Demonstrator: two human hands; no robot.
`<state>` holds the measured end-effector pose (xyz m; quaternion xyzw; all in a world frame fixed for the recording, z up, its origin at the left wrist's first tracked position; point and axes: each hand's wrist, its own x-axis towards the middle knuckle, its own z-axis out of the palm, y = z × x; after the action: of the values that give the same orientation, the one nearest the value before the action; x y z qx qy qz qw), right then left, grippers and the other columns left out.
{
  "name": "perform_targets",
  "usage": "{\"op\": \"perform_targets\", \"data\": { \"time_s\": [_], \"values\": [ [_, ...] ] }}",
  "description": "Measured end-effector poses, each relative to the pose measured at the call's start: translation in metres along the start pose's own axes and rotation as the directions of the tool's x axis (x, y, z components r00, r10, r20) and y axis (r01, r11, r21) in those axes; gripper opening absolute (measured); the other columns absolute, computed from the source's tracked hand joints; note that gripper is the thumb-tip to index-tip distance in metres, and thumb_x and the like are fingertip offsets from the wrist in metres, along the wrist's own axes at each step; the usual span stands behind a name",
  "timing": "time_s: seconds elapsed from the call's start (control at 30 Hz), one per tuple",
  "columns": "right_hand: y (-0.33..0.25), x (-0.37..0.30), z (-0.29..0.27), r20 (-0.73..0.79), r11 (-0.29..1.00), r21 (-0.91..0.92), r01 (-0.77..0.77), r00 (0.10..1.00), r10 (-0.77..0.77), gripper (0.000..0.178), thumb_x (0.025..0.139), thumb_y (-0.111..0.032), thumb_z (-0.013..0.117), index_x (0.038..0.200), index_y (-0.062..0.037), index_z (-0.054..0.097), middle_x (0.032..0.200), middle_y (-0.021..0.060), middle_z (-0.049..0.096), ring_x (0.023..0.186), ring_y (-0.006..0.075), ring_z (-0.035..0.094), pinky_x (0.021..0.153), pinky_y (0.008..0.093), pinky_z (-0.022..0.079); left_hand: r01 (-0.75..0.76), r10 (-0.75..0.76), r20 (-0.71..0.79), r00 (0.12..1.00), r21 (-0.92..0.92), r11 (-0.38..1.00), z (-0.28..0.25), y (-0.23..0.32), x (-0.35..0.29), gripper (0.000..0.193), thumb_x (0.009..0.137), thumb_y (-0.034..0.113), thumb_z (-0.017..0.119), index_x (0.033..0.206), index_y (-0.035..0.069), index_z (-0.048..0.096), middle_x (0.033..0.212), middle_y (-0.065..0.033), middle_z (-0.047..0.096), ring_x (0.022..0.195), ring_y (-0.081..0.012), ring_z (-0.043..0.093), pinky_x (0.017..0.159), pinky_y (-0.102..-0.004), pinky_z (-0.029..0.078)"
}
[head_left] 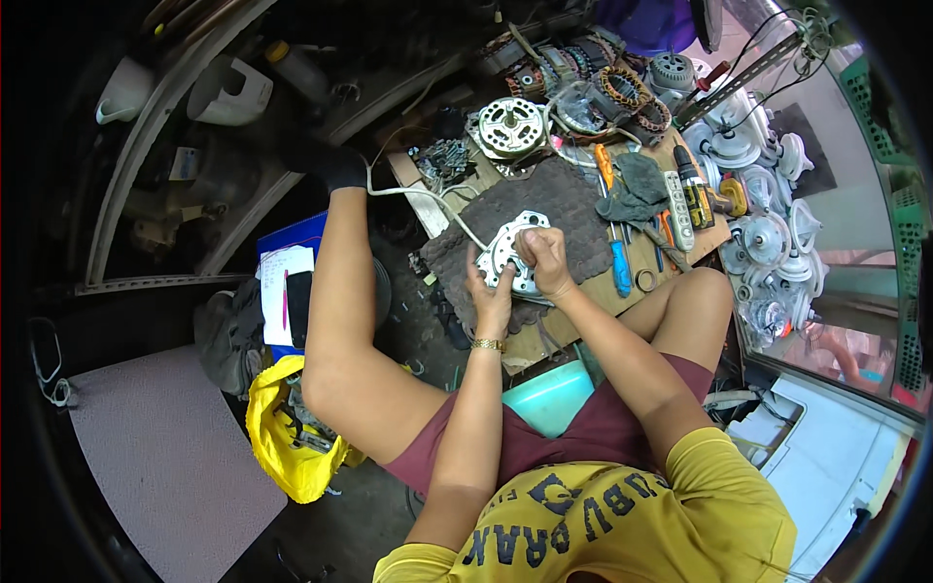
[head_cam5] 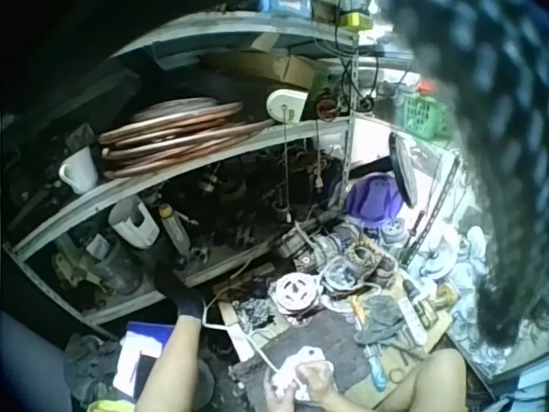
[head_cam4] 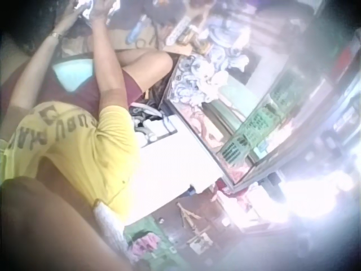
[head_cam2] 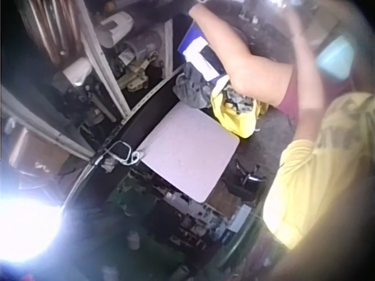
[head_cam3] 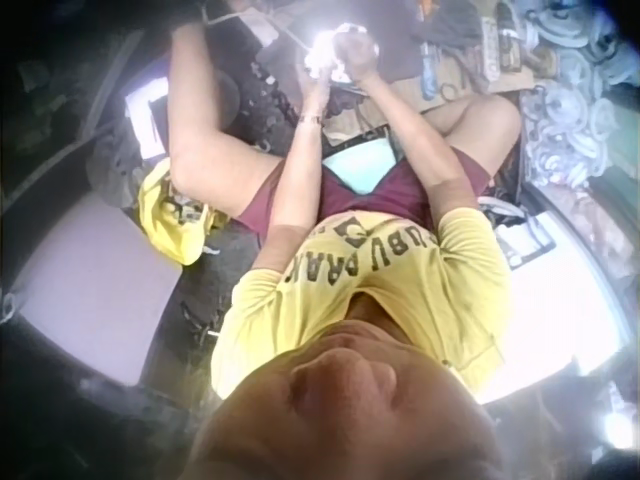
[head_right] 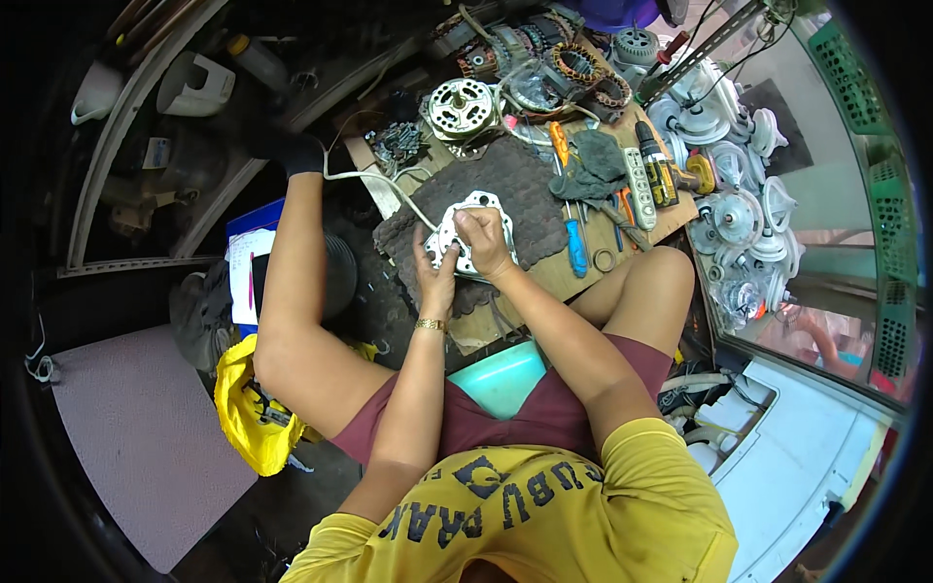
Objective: The person assembles a motor component by inserting a rotor into a housing, placing a metal plate on top, and tightening screws by hand and with a screwdriver.
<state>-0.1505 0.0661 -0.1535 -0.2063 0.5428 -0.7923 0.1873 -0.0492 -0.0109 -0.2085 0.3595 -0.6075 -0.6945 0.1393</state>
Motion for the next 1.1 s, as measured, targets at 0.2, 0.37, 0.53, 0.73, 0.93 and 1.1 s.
{"op": "perform_targets", "data": {
  "time_s": [0.2,0.37,0.53,0.73,0.93,1.1],
  "values": [
    [0.004,-0.006,0.009,-0.119,0.997,-0.063,0.052,0.991,-0.059,0.051,0.098,-0.032,0.052,0.057,-0.0016,0.045,0.052,-0.0017,0.038,0.050,0.0076,0.032,0.047,0.0298,0.024,-0.017,0.017,-0.013,1.000,-0.008,1.000,0.001,-0.016,0.006,0.058,0.085,0.020,0.076,0.140,0.016,0.055,0.124,-0.0172,0.044,0.120,-0.0276,0.045,0.107,-0.0354,0.036],
    [0.003,-0.002,0.002,-0.082,0.967,-0.206,0.148,0.982,-0.168,0.050,0.094,-0.035,0.056,0.060,0.0006,0.047,0.053,0.0021,0.039,0.049,0.0110,0.036,0.047,0.0316,0.027,-0.072,0.076,-0.042,0.996,0.080,0.994,0.003,-0.022,0.004,0.059,0.085,0.021,0.075,0.140,0.016,0.055,0.121,-0.0172,0.045,0.118,-0.0293,0.046,0.107,-0.0363,0.036],
    [0.004,-0.001,-0.009,-0.014,0.968,-0.235,0.089,0.995,-0.095,0.041,0.091,-0.027,0.056,0.065,0.0047,0.054,0.053,0.0053,0.044,0.050,0.0121,0.040,0.050,0.0316,0.031,-0.065,0.066,-0.060,0.996,0.029,0.997,0.010,-0.011,0.004,0.058,0.085,0.021,0.074,0.139,0.017,0.056,0.123,-0.0201,0.047,0.116,-0.0312,0.048,0.106,-0.0372,0.036],
    [0.002,-0.008,0.003,-0.005,0.951,-0.285,0.123,0.992,-0.130,0.036,0.089,-0.023,0.056,0.069,0.0067,0.056,0.055,0.0076,0.046,0.052,0.0126,0.042,0.051,0.0313,0.034,-0.097,0.104,-0.048,0.993,0.130,0.987,-0.001,-0.021,-0.003,0.058,0.086,0.023,0.074,0.141,0.018,0.055,0.123,-0.0201,0.046,0.119,-0.0330,0.048,0.107,-0.0386,0.037],
    [-0.045,0.006,-0.007,0.103,0.939,-0.317,0.133,0.989,-0.105,0.048,0.094,-0.043,0.047,0.093,0.0024,0.062,0.091,0.0121,0.061,0.088,0.0194,0.059,0.081,0.0309,0.045,-0.027,0.025,0.048,0.999,0.049,0.998,-0.008,-0.024,0.004,0.064,0.086,0.033,0.076,0.143,0.018,0.052,0.129,-0.0186,0.038,0.127,-0.0335,0.042,0.110,-0.0390,0.034],
    [-0.176,-0.028,-0.133,-0.188,0.921,-0.063,0.384,0.902,-0.389,0.072,0.096,-0.053,0.046,0.152,-0.0094,0.034,0.151,0.0101,0.037,0.138,0.0271,0.038,0.107,0.0501,0.038,-0.081,0.090,-0.099,0.991,0.090,0.993,0.004,-0.015,-0.020,0.073,0.089,0.036,0.074,0.148,0.009,0.042,0.137,-0.0208,0.034,0.131,-0.0319,0.035,0.113,-0.0375,0.028]
  ]
}}
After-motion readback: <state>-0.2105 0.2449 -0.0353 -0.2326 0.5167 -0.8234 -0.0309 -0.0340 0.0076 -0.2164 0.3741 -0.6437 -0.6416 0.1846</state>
